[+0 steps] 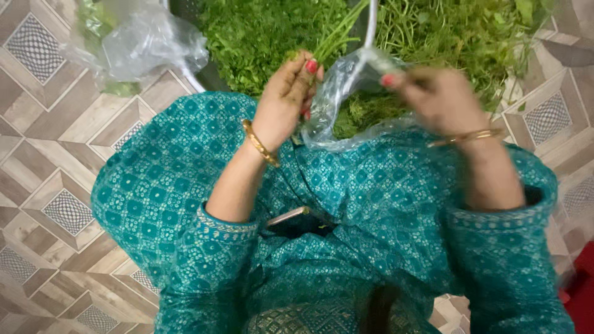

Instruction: The person sits on the floor and prepares leafy green vegetables. They use a knife to cut stems and leaves, placing the cut pieces into a metal colander. The person repeatedly picks up bunches of greens, cuts them, and adds them to the colander.

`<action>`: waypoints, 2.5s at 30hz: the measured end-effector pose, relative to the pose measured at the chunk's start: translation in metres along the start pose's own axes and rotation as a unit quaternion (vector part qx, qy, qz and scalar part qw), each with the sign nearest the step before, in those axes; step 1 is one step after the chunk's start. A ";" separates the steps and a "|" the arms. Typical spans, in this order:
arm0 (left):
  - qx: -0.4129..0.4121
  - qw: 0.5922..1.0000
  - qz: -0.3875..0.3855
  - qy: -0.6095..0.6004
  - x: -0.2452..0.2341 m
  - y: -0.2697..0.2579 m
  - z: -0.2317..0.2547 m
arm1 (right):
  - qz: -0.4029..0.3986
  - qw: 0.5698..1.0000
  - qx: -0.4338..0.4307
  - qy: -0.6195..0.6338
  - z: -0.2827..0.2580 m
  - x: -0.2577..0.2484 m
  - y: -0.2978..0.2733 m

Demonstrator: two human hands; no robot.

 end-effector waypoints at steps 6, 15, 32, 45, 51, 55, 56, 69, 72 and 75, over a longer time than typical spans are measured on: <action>0.188 0.954 0.059 0.227 0.047 0.014 0.015 | -0.046 0.934 -0.024 0.354 -0.023 0.033 0.010; 0.282 0.834 0.093 0.465 0.093 0.036 0.036 | 0.019 0.884 0.021 0.467 -0.014 -0.002 0.007; 0.217 0.917 0.033 0.332 -0.003 0.017 0.035 | 0.010 0.845 0.095 0.526 0.050 -0.022 0.040; 0.199 0.939 -0.057 0.273 -0.030 -0.012 0.024 | -0.039 0.967 -0.233 0.096 -0.101 0.035 0.030; 0.216 0.917 -0.074 0.327 -0.043 0.000 0.023 | -0.028 0.949 -0.271 0.160 -0.124 0.033 0.046; 0.248 0.942 -0.051 0.219 -0.051 0.005 0.039 | -0.043 0.953 -0.148 0.259 -0.118 0.051 0.072; 0.232 0.936 -0.017 0.264 -0.051 0.008 0.042 | -0.043 0.951 -0.111 0.285 -0.115 0.056 0.078; 0.156 0.881 0.231 0.381 -0.086 0.033 0.053 | -0.079 0.888 -0.044 0.451 -0.094 0.096 0.122; 0.190 0.925 0.166 0.285 -0.085 0.041 0.040 | -0.061 0.889 -0.059 0.450 -0.093 0.094 0.121; 0.150 0.943 0.116 0.273 -0.079 0.049 0.030 | -0.083 0.884 -0.071 0.454 -0.097 0.095 0.118</action>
Point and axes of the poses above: each hand's wrist, its own y-axis towards the middle knuckle, its own x-axis out of the palm, z = x × y, the point moved 4 cm from there along y, towards the middle knuckle, and after that the axes turned 8 degrees about -x, right-handed, at the moved point
